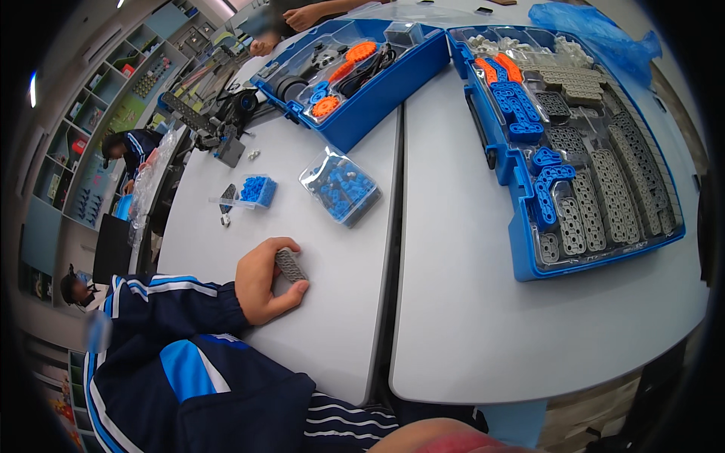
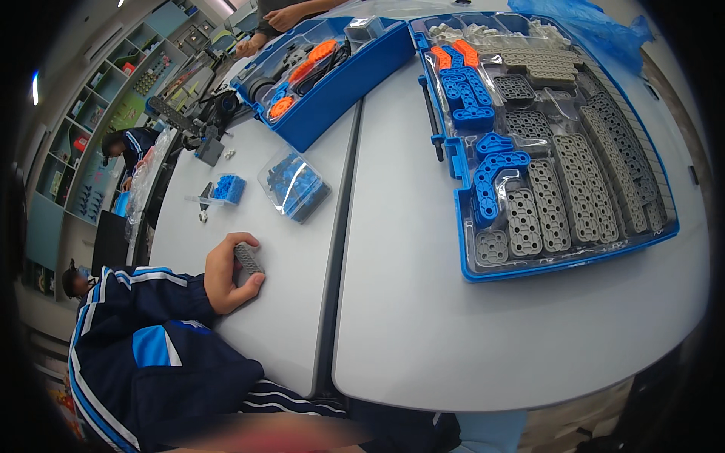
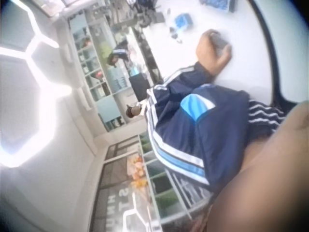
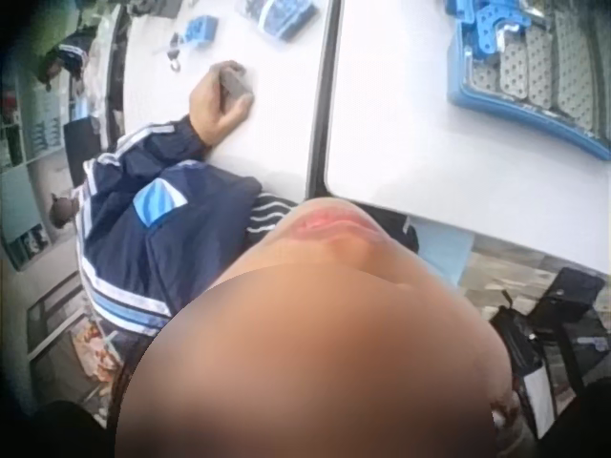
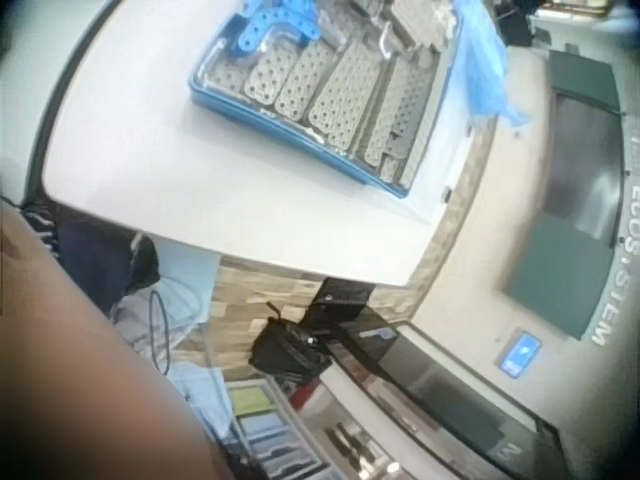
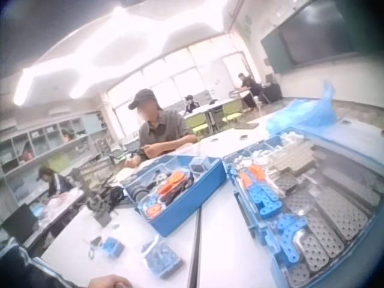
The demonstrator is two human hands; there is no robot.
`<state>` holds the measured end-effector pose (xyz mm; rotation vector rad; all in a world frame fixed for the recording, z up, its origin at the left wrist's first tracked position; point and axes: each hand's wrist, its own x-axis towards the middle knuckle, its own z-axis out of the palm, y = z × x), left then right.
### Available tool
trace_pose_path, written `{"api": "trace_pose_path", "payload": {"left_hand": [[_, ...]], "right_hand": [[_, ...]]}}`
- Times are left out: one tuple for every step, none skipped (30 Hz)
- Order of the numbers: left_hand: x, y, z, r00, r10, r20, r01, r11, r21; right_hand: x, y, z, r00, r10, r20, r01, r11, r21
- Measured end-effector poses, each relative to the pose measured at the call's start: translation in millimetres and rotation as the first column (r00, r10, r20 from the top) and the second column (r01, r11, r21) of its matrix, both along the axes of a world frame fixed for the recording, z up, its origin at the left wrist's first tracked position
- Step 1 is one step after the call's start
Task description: The person assembles a small educational robot kit at a table. They open a container of blue connectors, select pieces, and use pliers to attach them to gray structural parts. The person repeatedly picks, places, and adjusts small components while working on the tabletop.
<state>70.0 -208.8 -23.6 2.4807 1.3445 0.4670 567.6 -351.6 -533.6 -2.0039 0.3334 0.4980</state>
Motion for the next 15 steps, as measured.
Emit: {"api": "trace_pose_path", "payload": {"left_hand": [[5, 3, 2, 0.999, -0.029, -0.021, 0.029, 0.999, -0.017], [10, 5, 2, 0.997, -0.068, -0.026, 0.067, 0.997, -0.024], [14, 5, 2, 0.995, -0.097, -0.032, 0.096, 0.995, -0.038], [17, 6, 3, 0.994, -0.108, -0.027, 0.107, 0.993, -0.059], [21, 7, 4, 0.990, -0.140, -0.032, 0.138, 0.989, -0.056], [24, 8, 4, 0.985, -0.167, -0.034, 0.165, 0.985, -0.051], [26, 10, 4, 0.982, -0.189, -0.033, 0.187, 0.981, -0.054], [28, 11, 5, 0.976, -0.216, -0.037, 0.214, 0.976, -0.049], [29, 13, 5, 0.972, -0.235, -0.026, 0.234, 0.971, -0.038], [29, 13, 4, 0.969, -0.247, -0.017, 0.246, 0.969, -0.036], [27, 14, 4, 0.965, -0.261, -0.008, 0.260, 0.965, -0.028], [26, 15, 3, 0.962, -0.272, -0.003, 0.272, 0.962, -0.040], [24, 15, 0, 0.958, -0.285, 0.020, 0.285, 0.958, -0.011], [22, 16, -2, 0.954, -0.299, 0.041, 0.298, 0.954, 0.019], [20, 16, -6, 0.949, -0.310, 0.062, 0.307, 0.950, 0.055]], "right_hand": [[-3, -1, 2, 1.000, -0.006, -0.004, 0.006, 1.000, 0.012], [-5, -1, 4, 1.000, -0.010, -0.006, 0.010, 0.999, 0.035], [-9, -4, 6, 1.000, -0.017, -0.009, 0.017, 0.998, 0.060], [-12, -5, 8, 1.000, -0.022, -0.013, 0.023, 0.996, 0.081], [-17, -8, 10, 0.999, -0.030, -0.019, 0.032, 0.993, 0.111], [-21, -10, 13, 0.999, -0.039, -0.029, 0.042, 0.989, 0.142], [-27, -13, 15, 0.998, -0.044, -0.036, 0.050, 0.984, 0.170], [-33, -16, 19, 0.998, -0.050, -0.042, 0.057, 0.978, 0.200], [-40, -21, 23, 0.997, -0.054, -0.058, 0.066, 0.971, 0.232], [-49, -25, 28, 0.996, -0.061, -0.072, 0.078, 0.960, 0.268], [-57, -30, 34, 0.994, -0.064, -0.089, 0.088, 0.951, 0.298], [-67, -37, 40, 0.992, -0.070, -0.110, 0.102, 0.940, 0.325], [-75, -45, 47, 0.989, -0.079, -0.124, 0.118, 0.928, 0.354], [-85, -53, 54, 0.986, -0.082, -0.143, 0.131, 0.915, 0.381], [-93, -63, 59, 0.984, -0.084, -0.156, 0.141, 0.903, 0.406]]}}
